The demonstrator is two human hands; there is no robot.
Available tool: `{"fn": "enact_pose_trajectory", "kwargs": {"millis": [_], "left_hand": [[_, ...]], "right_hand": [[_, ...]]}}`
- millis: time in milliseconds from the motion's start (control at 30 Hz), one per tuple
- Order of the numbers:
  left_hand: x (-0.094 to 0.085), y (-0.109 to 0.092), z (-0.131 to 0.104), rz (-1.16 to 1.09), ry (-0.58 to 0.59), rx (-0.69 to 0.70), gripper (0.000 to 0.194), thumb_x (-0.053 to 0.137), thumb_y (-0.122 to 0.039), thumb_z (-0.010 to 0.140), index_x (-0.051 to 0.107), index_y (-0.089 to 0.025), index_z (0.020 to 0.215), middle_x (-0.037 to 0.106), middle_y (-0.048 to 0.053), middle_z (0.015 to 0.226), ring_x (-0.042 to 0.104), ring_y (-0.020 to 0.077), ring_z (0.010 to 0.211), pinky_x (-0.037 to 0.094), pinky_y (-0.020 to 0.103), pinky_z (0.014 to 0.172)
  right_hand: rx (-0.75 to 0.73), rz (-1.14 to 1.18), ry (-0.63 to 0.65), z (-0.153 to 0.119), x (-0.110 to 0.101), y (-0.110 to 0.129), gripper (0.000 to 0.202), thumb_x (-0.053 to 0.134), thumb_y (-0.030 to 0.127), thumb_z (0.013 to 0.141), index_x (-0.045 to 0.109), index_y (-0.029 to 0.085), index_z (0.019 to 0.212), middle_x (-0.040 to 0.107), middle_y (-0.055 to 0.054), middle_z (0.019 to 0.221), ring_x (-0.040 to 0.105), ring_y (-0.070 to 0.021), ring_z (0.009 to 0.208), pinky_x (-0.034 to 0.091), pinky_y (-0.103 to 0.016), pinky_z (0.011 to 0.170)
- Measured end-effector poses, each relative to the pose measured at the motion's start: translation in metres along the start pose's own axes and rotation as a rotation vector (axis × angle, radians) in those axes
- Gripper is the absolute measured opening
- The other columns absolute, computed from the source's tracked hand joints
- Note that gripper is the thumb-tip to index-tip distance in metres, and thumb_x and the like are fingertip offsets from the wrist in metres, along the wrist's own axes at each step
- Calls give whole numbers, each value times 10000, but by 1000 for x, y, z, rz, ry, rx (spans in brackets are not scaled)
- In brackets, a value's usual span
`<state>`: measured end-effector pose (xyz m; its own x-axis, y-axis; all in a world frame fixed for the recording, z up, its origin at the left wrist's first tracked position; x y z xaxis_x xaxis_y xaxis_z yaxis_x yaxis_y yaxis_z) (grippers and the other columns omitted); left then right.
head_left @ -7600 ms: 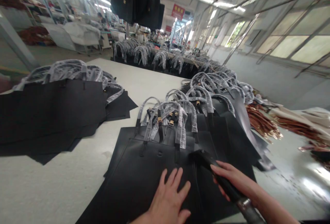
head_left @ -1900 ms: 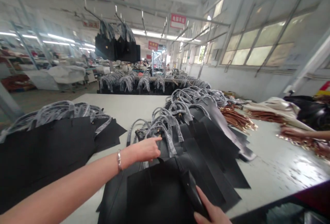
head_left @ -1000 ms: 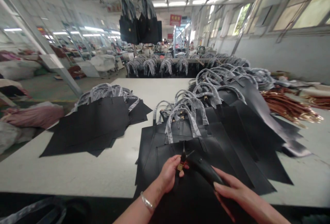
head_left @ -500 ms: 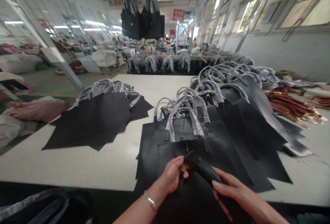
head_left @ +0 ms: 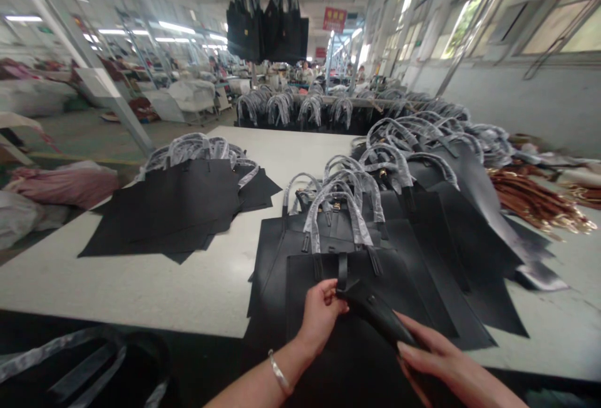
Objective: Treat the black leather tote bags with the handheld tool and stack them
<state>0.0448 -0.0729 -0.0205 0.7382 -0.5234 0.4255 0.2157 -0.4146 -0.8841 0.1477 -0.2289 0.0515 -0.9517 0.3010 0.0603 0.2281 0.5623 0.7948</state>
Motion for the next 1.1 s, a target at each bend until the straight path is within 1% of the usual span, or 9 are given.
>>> {"fn": "enact_pose_trajectory", "kwargs": {"millis": [167,333,400,567,700,800,867,967,1100], "left_hand": [[0,3,-1,-6,-15,-15,323,760,-154,618,711,-142,937,692,66,788,624,163,700,485,244,643],[3,-1,-3,65,17,38,242,677,-104,648,735,-159,876,709,65,847,631,180,757,472,245,660],[4,-2,-2,64,42,20,268,669,-74,616,734,-154,863,711,66,851,637,184,772,472,246,680],[-1,2,0,-4,8,-72,307,673,-48,552,700,-138,845,695,70,815,635,173,718,467,238,632],[2,0,0,31,42,-32,241,691,-100,601,696,-141,839,693,76,818,644,192,762,472,243,643],[4,-1,0,89,98,7,225,675,-135,642,691,-136,866,691,75,841,644,197,788,487,257,680],[0,0,2,168,105,-8,293,666,-127,637,671,-123,930,685,75,857,646,189,767,495,264,690],[-17,-5,4,434,44,-5,430,612,-121,672,608,-108,1101,680,87,899,657,197,759,516,299,703],[-41,-40,3,995,-116,365,489,593,-207,775,537,-150,1257,606,127,1215,568,262,1126,434,432,995]], "right_hand": [[-60,-19,30,7,10,16,907,665,547,750,248,252,1499,576,52,610,501,-102,392,438,-208,376],[35,-41,-13,3,12,11,874,681,545,736,319,252,1475,604,33,608,535,-118,423,416,-201,382],[6,-32,-30,6,14,17,884,684,549,729,309,257,1474,599,37,642,527,-114,417,420,-208,374],[-80,-27,-138,7,3,37,850,681,506,766,279,258,1473,568,50,642,537,-122,458,458,-220,400],[12,-23,-53,1,5,25,825,685,499,765,314,254,1459,606,38,654,550,-113,433,454,-204,377],[-21,-18,29,10,16,20,796,663,480,789,306,234,1457,599,50,647,532,-98,400,449,-196,360],[-99,-14,-12,18,15,25,762,645,466,810,304,231,1450,583,60,639,521,-93,393,442,-192,352],[-167,-20,-157,20,-6,32,701,632,451,827,327,247,1425,572,67,629,525,-100,404,439,-194,349],[-134,13,-303,8,-54,28,612,628,444,831,369,257,1353,568,70,602,530,-117,405,444,-209,346]]}}
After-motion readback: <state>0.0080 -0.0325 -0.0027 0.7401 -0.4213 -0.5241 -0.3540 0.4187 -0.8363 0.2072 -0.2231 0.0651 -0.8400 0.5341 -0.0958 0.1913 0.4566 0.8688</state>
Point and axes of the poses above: each hand's wrist, its own z-axis towards the middle knuckle, its own x-axis out of the palm, y = z × x, the point moved 6 cm from there along z, towards the middle knuckle
